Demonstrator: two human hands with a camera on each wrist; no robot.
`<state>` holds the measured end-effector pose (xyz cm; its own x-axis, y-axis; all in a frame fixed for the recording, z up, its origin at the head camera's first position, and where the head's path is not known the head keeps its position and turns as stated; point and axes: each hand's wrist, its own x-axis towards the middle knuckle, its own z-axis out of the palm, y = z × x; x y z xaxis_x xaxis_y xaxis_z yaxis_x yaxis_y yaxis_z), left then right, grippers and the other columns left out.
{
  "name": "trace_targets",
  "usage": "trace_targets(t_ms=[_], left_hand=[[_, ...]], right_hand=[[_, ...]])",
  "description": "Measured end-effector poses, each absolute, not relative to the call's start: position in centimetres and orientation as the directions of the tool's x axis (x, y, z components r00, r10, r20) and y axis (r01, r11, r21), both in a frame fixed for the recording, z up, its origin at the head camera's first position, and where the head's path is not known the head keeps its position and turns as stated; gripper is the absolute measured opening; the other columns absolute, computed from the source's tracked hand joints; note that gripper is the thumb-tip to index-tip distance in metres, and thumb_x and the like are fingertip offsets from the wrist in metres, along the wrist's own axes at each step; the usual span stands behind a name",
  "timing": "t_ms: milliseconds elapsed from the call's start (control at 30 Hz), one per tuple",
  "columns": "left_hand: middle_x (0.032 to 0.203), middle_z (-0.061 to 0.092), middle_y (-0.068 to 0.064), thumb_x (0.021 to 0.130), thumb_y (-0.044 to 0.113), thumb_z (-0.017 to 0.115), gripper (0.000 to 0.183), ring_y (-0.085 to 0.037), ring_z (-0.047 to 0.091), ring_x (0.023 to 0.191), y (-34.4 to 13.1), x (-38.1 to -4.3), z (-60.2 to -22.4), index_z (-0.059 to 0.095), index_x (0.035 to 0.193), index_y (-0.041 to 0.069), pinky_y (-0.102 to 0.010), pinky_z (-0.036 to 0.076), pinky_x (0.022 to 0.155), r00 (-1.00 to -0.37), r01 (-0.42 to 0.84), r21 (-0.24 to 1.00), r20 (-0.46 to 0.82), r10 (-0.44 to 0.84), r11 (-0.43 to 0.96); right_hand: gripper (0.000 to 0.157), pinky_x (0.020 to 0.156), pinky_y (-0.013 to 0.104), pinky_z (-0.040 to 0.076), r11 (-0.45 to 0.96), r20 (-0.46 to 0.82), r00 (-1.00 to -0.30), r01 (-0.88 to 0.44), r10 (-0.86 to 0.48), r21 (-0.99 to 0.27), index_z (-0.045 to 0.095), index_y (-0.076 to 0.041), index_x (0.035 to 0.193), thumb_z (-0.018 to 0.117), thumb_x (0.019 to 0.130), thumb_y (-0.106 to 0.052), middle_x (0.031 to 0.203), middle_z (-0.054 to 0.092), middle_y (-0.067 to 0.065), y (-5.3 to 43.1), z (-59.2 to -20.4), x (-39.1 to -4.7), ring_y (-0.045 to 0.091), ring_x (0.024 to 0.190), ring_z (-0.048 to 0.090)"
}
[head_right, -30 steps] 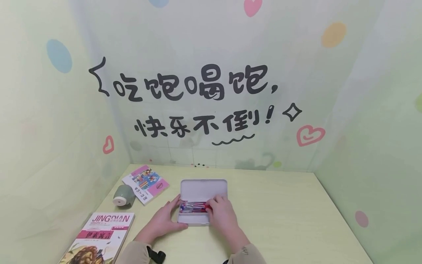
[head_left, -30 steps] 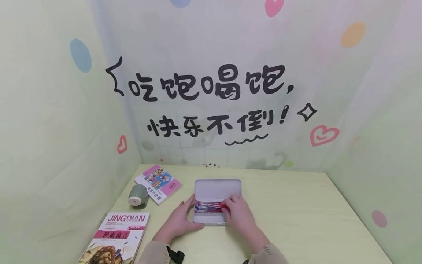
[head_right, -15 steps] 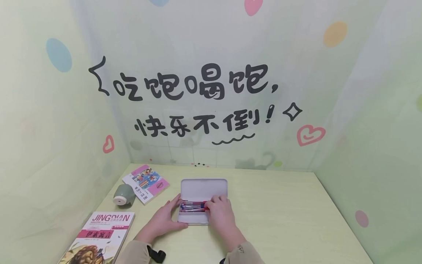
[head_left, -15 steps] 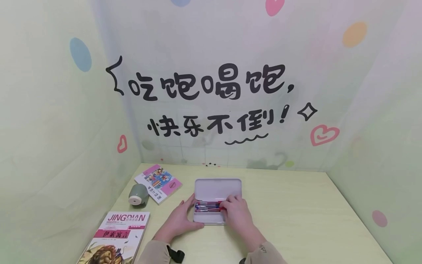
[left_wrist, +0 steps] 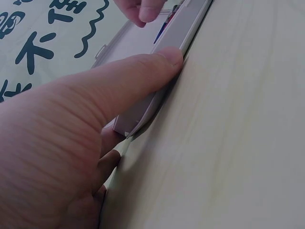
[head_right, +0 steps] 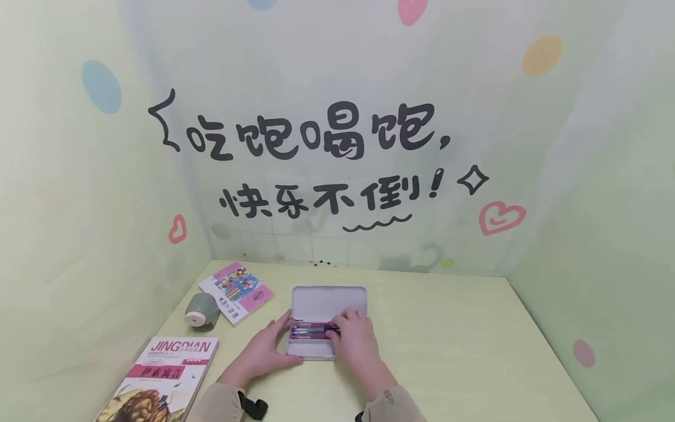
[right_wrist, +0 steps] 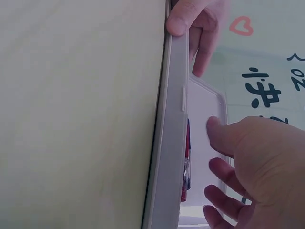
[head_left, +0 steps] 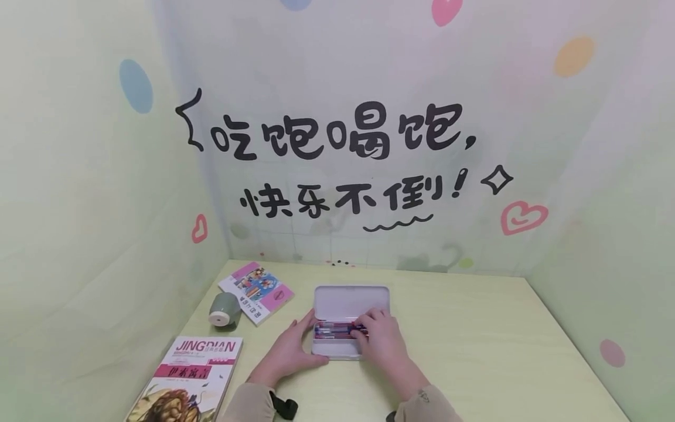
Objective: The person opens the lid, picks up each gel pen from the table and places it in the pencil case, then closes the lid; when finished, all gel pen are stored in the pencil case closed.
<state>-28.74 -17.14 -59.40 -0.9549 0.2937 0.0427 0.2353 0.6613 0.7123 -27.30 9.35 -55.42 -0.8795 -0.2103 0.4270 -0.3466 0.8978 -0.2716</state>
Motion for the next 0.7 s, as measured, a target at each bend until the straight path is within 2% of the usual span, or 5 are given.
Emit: trace_targets(t_ms=[167,367,467,567,700], left_hand=[[0.170,0.055,-0.001,0.070,0.060,0.098,0.137,-0.056,0.030,0.165,-17.0,-28.7,-59.3,0.025,0.176,0.014,-0.074,0.025,0.135,-0.957,0.221,0.719,0.031,0.288,0.659],[0.170,0.054,0.000,0.070,0.058,0.099,0.138,-0.051,0.031,0.166,-17.1,-28.8,-59.2,0.024,0.176,0.013,-0.069,0.022,0.138,-0.957,0.219,0.723,0.026,0.290,0.656],[0.170,0.054,0.001,0.070,0.058,0.099,0.138,-0.051,0.030,0.166,-17.1,-28.8,-59.2,0.024,0.177,0.015,-0.069,0.022,0.138,-0.958,0.212,0.722,0.022,0.285,0.658],[0.170,0.054,0.001,0.070,0.058,0.099,0.137,-0.051,0.030,0.167,-17.0,-28.9,-59.2,0.024,0.177,0.015,-0.069,0.022,0.138,-0.959,0.210,0.724,0.022,0.281,0.657],[0.170,0.054,0.001,0.070,0.058,0.099,0.138,-0.050,0.031,0.167,-17.0,-29.0,-59.3,0.024,0.177,0.015,-0.068,0.022,0.139,-0.959,0.210,0.727,0.023,0.282,0.654]], right_hand=[[0.023,0.097,0.050,0.060,0.882,0.483,-0.866,-0.323,-0.130,-0.343,0.078,-0.016,0.115,0.084,0.098,-0.030,0.117,0.069,0.008,9.8,-54.4,-28.5,0.032,0.110,0.065],[0.046,0.114,0.063,0.056,0.886,0.469,-0.883,-0.245,-0.035,-0.394,0.069,-0.008,0.140,0.076,0.103,-0.034,0.146,0.061,0.025,10.9,-52.5,-30.5,0.048,0.132,0.061],[0.057,0.122,0.069,0.049,0.866,0.385,-0.923,-0.180,0.016,-0.467,0.061,-0.008,0.152,0.071,0.106,-0.040,0.162,0.050,0.029,11.5,-51.9,-31.6,0.056,0.145,0.052],[0.066,0.125,0.073,0.045,0.832,0.272,-0.961,-0.110,0.051,-0.543,0.051,-0.009,0.162,0.066,0.108,-0.045,0.170,0.041,0.032,11.8,-51.6,-32.3,0.060,0.151,0.046],[0.074,0.126,0.073,0.043,0.779,0.160,-0.984,-0.042,0.075,-0.625,0.042,-0.009,0.168,0.064,0.110,-0.047,0.170,0.042,0.032,11.8,-51.7,-32.6,0.057,0.153,0.047]])
